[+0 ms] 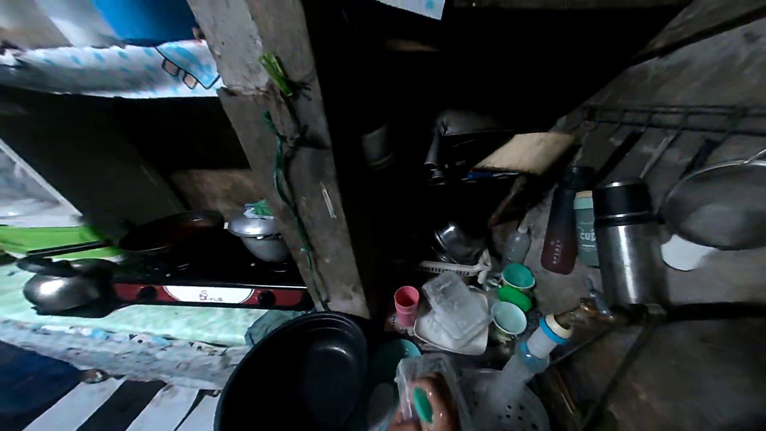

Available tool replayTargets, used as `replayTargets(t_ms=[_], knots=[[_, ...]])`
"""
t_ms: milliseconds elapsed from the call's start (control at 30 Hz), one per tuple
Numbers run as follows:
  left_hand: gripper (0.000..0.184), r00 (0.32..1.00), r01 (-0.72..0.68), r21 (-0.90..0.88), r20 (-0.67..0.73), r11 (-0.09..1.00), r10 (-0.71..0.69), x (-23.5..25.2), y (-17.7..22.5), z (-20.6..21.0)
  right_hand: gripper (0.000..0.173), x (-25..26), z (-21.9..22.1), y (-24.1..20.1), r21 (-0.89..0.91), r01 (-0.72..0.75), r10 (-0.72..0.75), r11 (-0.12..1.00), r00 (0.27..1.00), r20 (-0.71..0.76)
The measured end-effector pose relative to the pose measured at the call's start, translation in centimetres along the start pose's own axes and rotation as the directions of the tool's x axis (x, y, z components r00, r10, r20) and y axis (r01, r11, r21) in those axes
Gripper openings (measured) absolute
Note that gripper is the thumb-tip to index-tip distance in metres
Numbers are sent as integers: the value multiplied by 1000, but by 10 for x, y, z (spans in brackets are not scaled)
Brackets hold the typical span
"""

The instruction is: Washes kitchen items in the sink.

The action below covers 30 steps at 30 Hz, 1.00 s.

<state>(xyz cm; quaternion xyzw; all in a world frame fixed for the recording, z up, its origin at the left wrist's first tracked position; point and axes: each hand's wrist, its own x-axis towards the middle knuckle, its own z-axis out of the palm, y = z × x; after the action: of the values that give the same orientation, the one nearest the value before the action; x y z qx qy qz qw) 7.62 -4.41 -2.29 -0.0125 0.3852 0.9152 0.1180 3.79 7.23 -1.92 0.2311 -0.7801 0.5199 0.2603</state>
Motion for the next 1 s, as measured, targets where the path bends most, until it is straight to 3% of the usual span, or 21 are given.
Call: replayTargets(t_ms=[100, 167, 233, 333, 400, 467, 533, 600, 667, 733, 767, 800, 833, 900, 1000], knots=[[51, 998, 18, 7, -60, 1000, -17, -5, 7, 16, 34, 7, -7, 6, -147, -81, 77, 986, 996, -32], [64, 999, 23, -40, 44, 999, -21, -4, -6, 2, 33, 27, -15, 24, -209, -203, 180, 957, 976, -126], [73, 990, 21, -38, 140, 999, -16, 4, -10, 4, 31, 40, -14, 38, -231, -226, 180, 946, 962, -204], [60, 997, -69, -16, 28, 997, 69, 22, -6, 18, 41, 12, -3, 20, -81, -113, 109, 990, 992, -55], [71, 985, -168, -30, -46, 985, 167, 37, 8, 19, 42, -20, 2, -2, -7, -15, 16, 1000, 997, 71], [78, 970, -241, -46, 15, 969, 242, 48, 19, 3, 45, -41, -3, -4, -6, 78, -76, 997, 981, 180], [81, 960, -250, -47, 122, 967, 254, 50, 22, -11, 47, -44, -11, 15, -86, 94, -80, 992, 985, 156], [80, 967, -164, -75, 185, 984, 176, 42, 20, -10, 44, -21, -17, 36, -141, -73, 70, 987, 997, -27], [81, 962, -41, -170, 261, 985, 86, 34, 11, -11, 59, 21, -32, 41, -109, -352, 335, 930, 931, -146], [73, 975, 16, -145, 222, 989, 17, 28, 3, -14, 71, 60, -52, 35, 79, -633, 637, 770, 770, -35], [63, 995, -5, -49, 98, 999, 9, 26, 0, -15, 70, 71, -61, 30, 204, -722, 720, 661, 687, 96], [54, 995, -15, 113, -96, 994, 26, 25, -2, -16, 65, 76, -66, 24, 297, -752, 732, 589, 652, 197], [53, 970, 28, 269, -241, 963, 39, 29, -5, -18, 60, 77, -66, 15, 334, -741, 709, 582, 664, 238], [62, 941, 132, 412, -338, 901, 16, 35, -5, -23, 54, 66, -62, -6, 224, -651, 607, 725, 758, 239], [76, 944, 131, 189, -322, 973, -64, 32, 11, -16, 31, 26, -38, -20, 95, -254, 219, 963, 935, 277]])
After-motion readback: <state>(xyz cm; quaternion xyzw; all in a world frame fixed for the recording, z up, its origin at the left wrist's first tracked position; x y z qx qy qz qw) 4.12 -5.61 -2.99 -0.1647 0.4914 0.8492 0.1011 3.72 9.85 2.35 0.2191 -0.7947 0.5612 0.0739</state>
